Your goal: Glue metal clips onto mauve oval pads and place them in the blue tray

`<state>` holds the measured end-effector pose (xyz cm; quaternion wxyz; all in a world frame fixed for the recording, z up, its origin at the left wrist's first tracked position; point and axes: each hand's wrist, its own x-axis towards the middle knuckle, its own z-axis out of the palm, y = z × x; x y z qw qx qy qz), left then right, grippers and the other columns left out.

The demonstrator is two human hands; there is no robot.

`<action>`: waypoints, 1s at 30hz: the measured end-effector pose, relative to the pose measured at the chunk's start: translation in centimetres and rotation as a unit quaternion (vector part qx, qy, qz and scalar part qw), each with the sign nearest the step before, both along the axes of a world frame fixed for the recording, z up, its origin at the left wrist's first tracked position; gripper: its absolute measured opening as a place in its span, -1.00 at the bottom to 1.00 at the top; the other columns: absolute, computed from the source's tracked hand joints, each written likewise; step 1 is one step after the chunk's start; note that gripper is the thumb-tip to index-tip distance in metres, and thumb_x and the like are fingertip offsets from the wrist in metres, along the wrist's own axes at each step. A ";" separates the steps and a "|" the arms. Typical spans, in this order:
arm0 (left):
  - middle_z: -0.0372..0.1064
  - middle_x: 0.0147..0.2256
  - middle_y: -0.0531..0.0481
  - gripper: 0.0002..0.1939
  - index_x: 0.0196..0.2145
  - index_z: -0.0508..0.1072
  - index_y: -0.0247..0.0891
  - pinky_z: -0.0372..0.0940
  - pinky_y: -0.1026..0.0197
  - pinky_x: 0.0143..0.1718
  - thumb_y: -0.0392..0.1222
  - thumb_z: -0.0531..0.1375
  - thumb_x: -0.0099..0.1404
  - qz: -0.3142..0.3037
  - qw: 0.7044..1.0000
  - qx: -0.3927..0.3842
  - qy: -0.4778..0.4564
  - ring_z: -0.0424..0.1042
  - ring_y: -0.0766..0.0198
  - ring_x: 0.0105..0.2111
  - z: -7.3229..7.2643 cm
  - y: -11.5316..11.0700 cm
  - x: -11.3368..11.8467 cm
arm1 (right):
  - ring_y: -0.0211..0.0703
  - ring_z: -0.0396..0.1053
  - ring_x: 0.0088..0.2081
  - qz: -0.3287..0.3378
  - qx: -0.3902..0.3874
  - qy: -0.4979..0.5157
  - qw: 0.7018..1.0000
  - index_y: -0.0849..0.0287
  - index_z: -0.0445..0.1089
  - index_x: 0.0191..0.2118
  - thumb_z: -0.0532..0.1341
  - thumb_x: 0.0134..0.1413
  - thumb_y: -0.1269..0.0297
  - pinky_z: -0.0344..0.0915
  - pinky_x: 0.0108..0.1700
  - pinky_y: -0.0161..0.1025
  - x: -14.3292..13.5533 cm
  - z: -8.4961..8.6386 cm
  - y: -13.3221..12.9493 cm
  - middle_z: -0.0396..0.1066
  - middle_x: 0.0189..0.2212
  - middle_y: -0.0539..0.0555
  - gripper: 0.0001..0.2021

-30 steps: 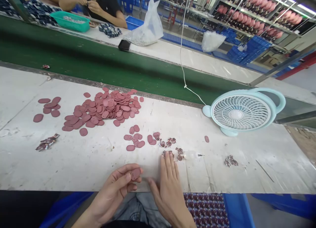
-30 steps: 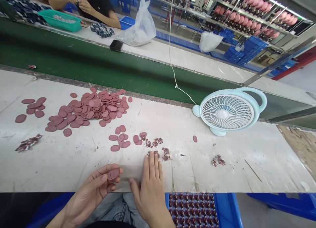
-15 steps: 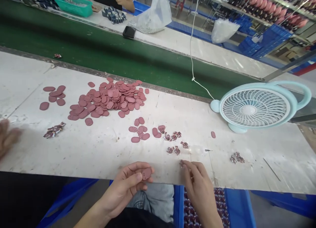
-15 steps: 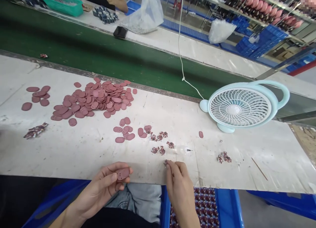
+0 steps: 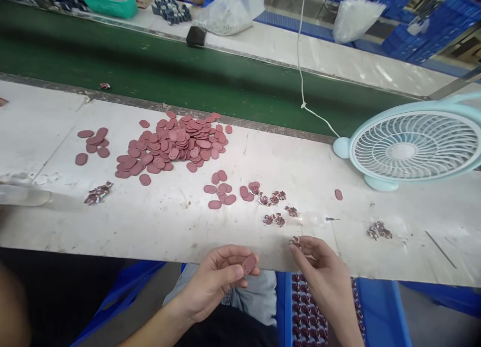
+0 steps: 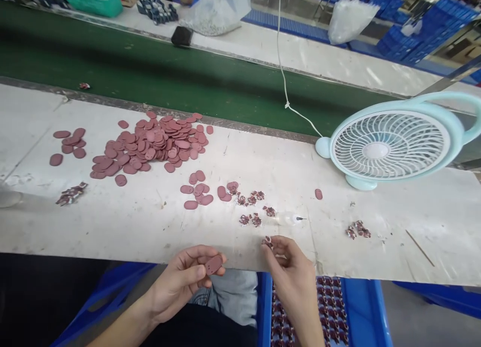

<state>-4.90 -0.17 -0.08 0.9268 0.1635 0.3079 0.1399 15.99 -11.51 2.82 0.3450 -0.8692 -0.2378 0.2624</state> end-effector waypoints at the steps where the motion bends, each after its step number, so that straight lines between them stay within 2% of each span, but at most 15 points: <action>1: 0.58 -0.14 -0.18 -0.74 -0.18 0.60 -0.25 0.34 0.29 -0.29 -0.25 0.41 0.12 0.003 1.000 0.002 0.003 0.55 0.17 -0.19 0.0 0.0 0.1 | -0.06 0.52 -0.31 0.000 0.036 0.030 0.999 0.10 0.48 -0.07 0.37 -0.02 0.02 0.52 -0.31 -0.17 -0.6 0.5 -0.4 0.56 -0.28 0.12 -0.59; 4: 0.60 -0.22 -0.16 -0.75 -0.25 0.60 -0.27 0.34 0.29 -0.32 -0.23 0.43 0.08 0.011 1.000 0.010 0.011 0.55 0.15 -0.22 0.0 -0.1 0.5 | -0.05 0.54 -0.22 0.047 0.101 0.104 0.988 0.03 0.56 -0.16 0.38 0.00 0.15 0.56 -0.26 -0.22 -2.8 2.1 -0.9 0.56 -0.16 0.12 -0.75; 6: 0.60 -0.26 -0.14 -0.77 -0.29 0.60 -0.27 0.34 0.27 -0.33 -0.21 0.45 0.06 0.014 1.000 0.018 0.012 0.55 0.15 -0.24 0.1 -0.2 0.7 | -0.09 0.55 -0.24 0.098 0.132 0.149 0.975 0.00 0.58 -0.20 0.35 0.06 0.21 0.55 -0.29 -0.27 -4.3 3.0 -0.4 0.55 -0.18 0.10 -0.85; 8: 0.59 -0.26 -0.14 -0.79 -0.33 0.59 -0.28 0.34 0.26 -0.33 -0.22 0.45 0.05 0.016 0.999 0.029 0.014 0.53 0.17 -0.27 0.2 -0.4 0.9 | -0.13 0.55 -0.28 0.126 0.158 0.177 0.963 -0.02 0.58 -0.18 0.31 0.10 0.25 0.55 -0.32 -0.29 -5.2 3.4 0.3 0.54 -0.21 0.09 -0.84; 14: 0.58 -0.28 -0.12 -0.87 -0.42 0.57 -0.29 0.34 0.22 -0.29 -0.25 0.43 0.07 0.018 0.999 0.051 -0.010 0.48 0.25 -0.37 0.4 -0.5 1.0 | -0.12 0.55 -0.28 0.139 0.157 0.146 0.967 0.02 0.57 -0.19 0.33 0.09 0.27 0.56 -0.33 -0.30 -5.6 2.9 1.4 0.57 -0.28 0.09 -0.85; 17: 0.59 -0.24 -0.13 -0.90 -0.44 0.56 -0.29 0.35 0.22 -0.30 -0.28 0.42 0.09 0.013 0.998 0.057 -0.019 0.51 0.21 -0.33 0.3 -0.5 1.1 | -0.15 0.55 -0.32 0.153 0.150 0.134 0.967 0.01 0.57 -0.17 0.33 0.09 0.28 0.54 -0.37 -0.33 -5.5 2.8 1.5 0.58 -0.29 0.07 -0.83; 22: 0.59 -0.21 -0.13 -0.89 -0.48 0.57 -0.29 0.38 0.19 -0.26 -0.27 0.42 0.07 0.022 0.998 0.059 -0.018 0.53 0.14 -0.25 0.1 -0.5 1.2 | -0.18 0.56 -0.32 0.179 0.146 0.116 0.966 -0.02 0.56 -0.16 0.34 0.08 0.32 0.54 -0.34 -0.36 -5.3 2.8 1.5 0.58 -0.28 0.03 -0.81; 30: 0.60 -0.22 -0.14 -0.89 -0.50 0.60 -0.28 0.39 0.14 -0.22 -0.23 0.44 0.06 0.025 0.997 0.067 0.004 0.54 0.11 -0.26 0.0 -0.8 1.2 | -0.16 0.56 -0.33 0.199 0.135 0.080 0.967 -0.02 0.55 -0.17 0.34 0.08 0.28 0.56 -0.35 -0.33 -5.1 3.1 1.5 0.58 -0.28 0.05 -0.83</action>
